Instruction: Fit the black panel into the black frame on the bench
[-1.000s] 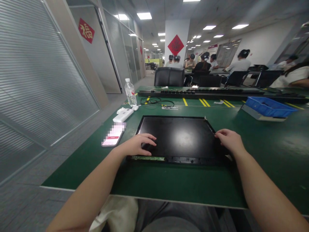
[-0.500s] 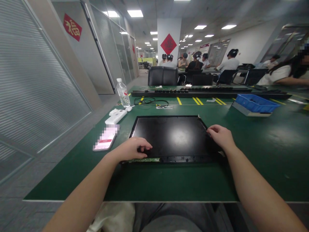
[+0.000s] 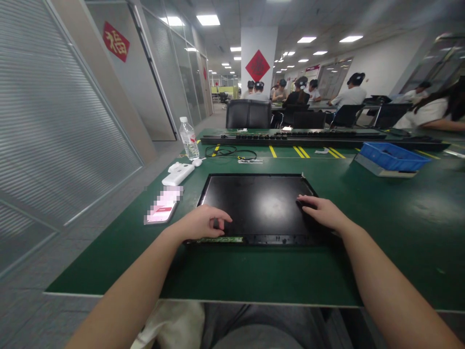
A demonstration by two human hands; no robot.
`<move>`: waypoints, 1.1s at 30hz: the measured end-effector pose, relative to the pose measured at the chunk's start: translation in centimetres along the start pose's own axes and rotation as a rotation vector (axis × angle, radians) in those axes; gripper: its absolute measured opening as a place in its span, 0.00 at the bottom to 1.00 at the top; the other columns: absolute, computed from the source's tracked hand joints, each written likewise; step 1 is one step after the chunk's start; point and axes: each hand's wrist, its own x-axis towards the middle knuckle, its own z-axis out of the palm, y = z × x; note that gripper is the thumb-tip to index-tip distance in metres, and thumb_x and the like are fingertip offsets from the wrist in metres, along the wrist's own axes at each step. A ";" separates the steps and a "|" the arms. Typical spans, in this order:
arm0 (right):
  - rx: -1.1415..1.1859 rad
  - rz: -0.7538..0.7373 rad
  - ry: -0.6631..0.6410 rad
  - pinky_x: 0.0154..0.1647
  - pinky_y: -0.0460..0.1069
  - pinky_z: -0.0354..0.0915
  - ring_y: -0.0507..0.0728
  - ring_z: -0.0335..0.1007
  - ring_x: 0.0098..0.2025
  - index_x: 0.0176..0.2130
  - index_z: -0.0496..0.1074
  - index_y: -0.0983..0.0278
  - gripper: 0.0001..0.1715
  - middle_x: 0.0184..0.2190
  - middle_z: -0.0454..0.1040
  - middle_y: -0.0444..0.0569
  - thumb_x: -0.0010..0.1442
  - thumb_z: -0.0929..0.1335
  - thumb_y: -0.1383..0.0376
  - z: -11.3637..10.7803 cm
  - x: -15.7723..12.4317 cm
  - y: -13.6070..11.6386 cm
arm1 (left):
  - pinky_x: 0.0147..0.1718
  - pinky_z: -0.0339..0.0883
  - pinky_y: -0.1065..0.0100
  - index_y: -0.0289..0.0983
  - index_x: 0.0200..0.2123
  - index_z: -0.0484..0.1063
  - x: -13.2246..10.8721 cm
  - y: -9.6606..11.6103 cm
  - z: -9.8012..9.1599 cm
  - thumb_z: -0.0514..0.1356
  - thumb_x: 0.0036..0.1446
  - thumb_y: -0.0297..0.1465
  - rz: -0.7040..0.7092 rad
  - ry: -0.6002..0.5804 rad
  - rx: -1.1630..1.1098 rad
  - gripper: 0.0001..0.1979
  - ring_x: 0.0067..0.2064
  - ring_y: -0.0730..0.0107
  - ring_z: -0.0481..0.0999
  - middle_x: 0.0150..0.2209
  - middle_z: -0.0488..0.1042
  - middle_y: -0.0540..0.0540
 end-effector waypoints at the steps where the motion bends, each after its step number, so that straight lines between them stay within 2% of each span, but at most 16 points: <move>1: 0.006 0.000 -0.001 0.71 0.59 0.60 0.64 0.70 0.65 0.51 0.83 0.57 0.22 0.58 0.78 0.48 0.57 0.70 0.64 0.0 0.0 0.0 | 0.30 0.67 0.74 0.38 0.48 0.81 0.0 0.0 0.0 0.66 0.53 0.31 0.002 0.003 -0.008 0.18 0.26 0.75 0.74 0.34 0.83 0.50; 22: 0.008 -0.005 -0.020 0.70 0.60 0.60 0.65 0.71 0.64 0.49 0.83 0.57 0.21 0.58 0.77 0.49 0.56 0.71 0.64 -0.3 -0.1 -0.5 | 0.29 0.67 0.75 0.39 0.48 0.81 -0.1 0.2 0.1 0.64 0.52 0.28 0.012 0.006 -0.044 0.19 0.26 0.76 0.72 0.35 0.83 0.50; 28: 0.015 -0.016 -0.005 0.69 0.59 0.61 0.65 0.71 0.64 0.47 0.84 0.57 0.20 0.58 0.78 0.48 0.55 0.71 0.64 -0.1 -0.1 -0.3 | 0.28 0.68 0.74 0.38 0.48 0.81 0.1 -0.3 0.1 0.67 0.52 0.32 -0.015 -0.005 -0.093 0.18 0.26 0.75 0.74 0.36 0.83 0.49; 30: 0.028 -0.004 -0.001 0.69 0.59 0.61 0.64 0.72 0.63 0.48 0.83 0.57 0.21 0.57 0.79 0.48 0.55 0.70 0.65 -0.2 0.0 -0.2 | 0.30 0.70 0.73 0.37 0.47 0.81 0.2 -0.5 0.2 0.67 0.54 0.34 -0.015 0.031 -0.112 0.16 0.27 0.74 0.75 0.37 0.84 0.47; 33: 0.063 0.017 0.040 0.67 0.57 0.63 0.62 0.76 0.59 0.48 0.83 0.59 0.24 0.53 0.81 0.48 0.55 0.66 0.68 -0.2 0.1 -0.1 | 0.34 0.72 0.70 0.37 0.43 0.81 0.3 -0.9 0.0 0.65 0.58 0.36 -0.001 0.182 -0.052 0.13 0.31 0.70 0.78 0.36 0.83 0.45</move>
